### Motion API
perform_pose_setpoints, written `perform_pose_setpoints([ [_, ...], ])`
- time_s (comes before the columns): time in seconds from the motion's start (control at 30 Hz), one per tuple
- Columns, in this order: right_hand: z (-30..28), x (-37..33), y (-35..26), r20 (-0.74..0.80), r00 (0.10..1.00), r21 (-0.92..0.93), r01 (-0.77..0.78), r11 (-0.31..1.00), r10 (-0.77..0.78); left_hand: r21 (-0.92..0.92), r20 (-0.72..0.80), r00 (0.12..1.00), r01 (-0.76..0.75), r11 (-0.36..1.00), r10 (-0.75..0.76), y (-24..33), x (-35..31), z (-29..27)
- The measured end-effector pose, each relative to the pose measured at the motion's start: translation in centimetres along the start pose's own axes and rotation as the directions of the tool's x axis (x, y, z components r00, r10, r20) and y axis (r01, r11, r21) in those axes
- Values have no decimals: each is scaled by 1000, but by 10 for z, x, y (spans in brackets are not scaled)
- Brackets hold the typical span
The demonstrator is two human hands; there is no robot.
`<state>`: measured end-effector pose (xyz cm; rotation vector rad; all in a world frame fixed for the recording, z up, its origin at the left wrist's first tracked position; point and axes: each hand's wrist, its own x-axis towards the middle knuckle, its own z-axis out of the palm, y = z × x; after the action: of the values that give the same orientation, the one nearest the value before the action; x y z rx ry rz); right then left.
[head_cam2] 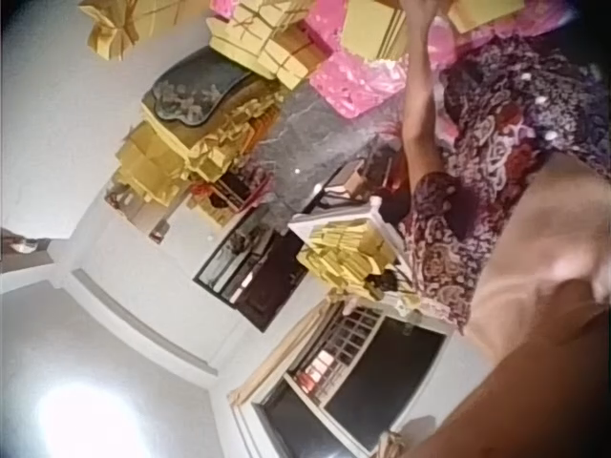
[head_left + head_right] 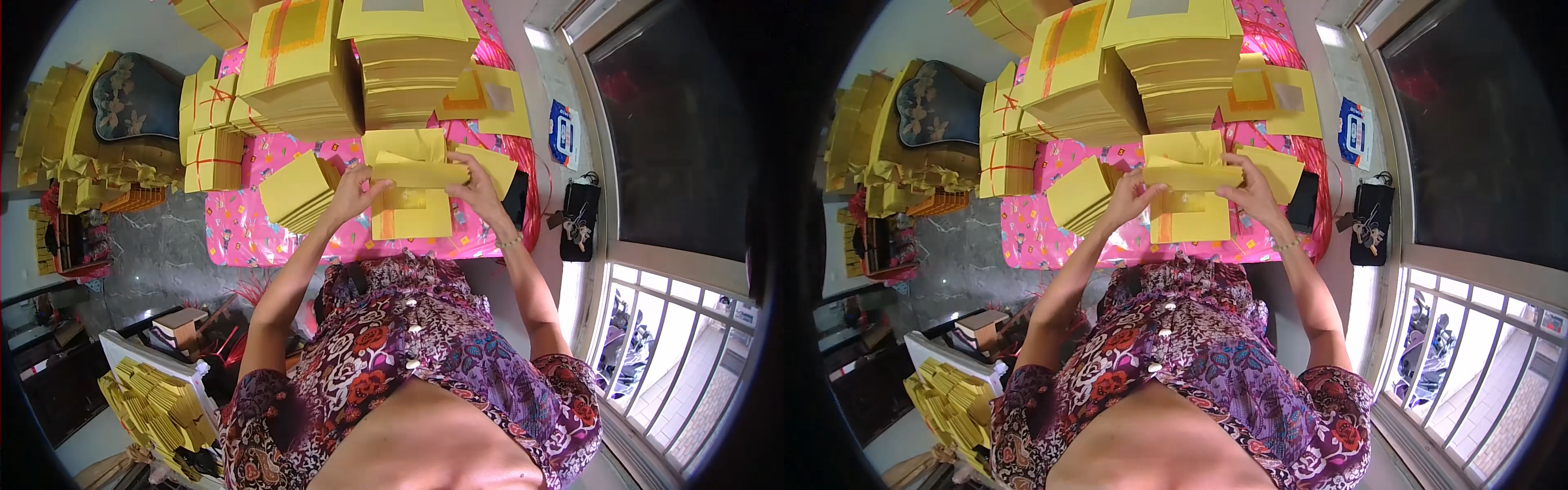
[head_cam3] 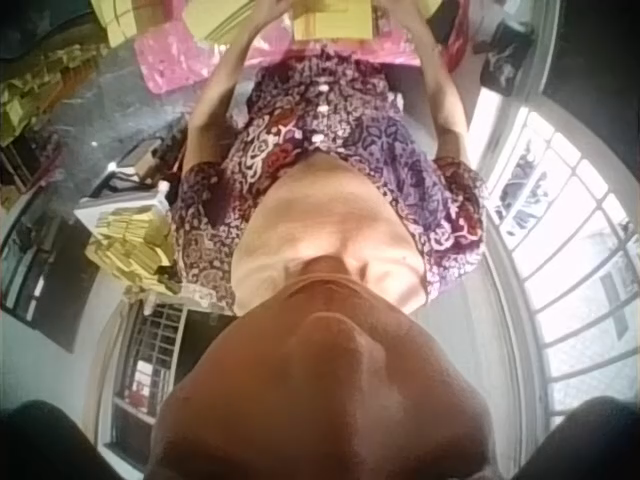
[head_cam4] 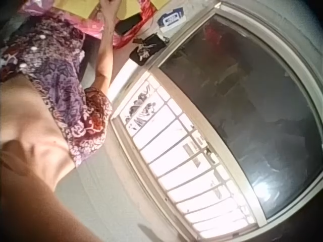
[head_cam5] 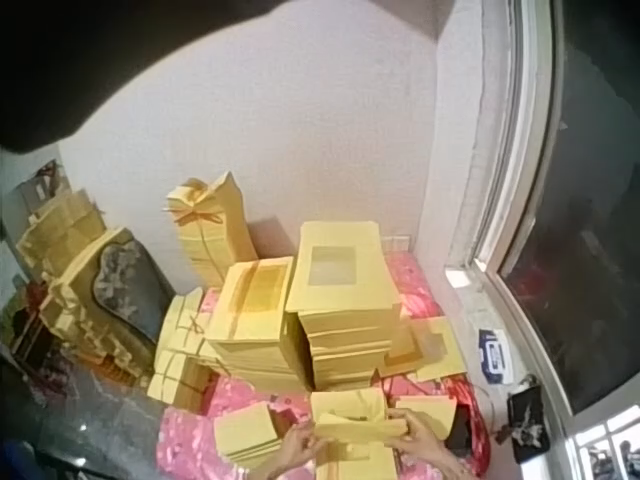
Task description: Sorting and stacking yellow joss paper onto organized piles on a table.
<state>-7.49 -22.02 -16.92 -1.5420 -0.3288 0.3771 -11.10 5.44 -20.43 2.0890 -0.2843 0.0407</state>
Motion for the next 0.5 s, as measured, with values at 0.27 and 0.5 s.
perform_pose_setpoints([
  [0.27, -9, 22, 49, -25, 992, -115, -125, 985, 123, -479, 49, 952, 289, 829, -303, 33, 19, -6],
  [0.5, 6, 34, 34, -107, 994, -127, 17, 992, -30, -600, -117, 962, 129, 790, -246, 11, 23, 10],
])
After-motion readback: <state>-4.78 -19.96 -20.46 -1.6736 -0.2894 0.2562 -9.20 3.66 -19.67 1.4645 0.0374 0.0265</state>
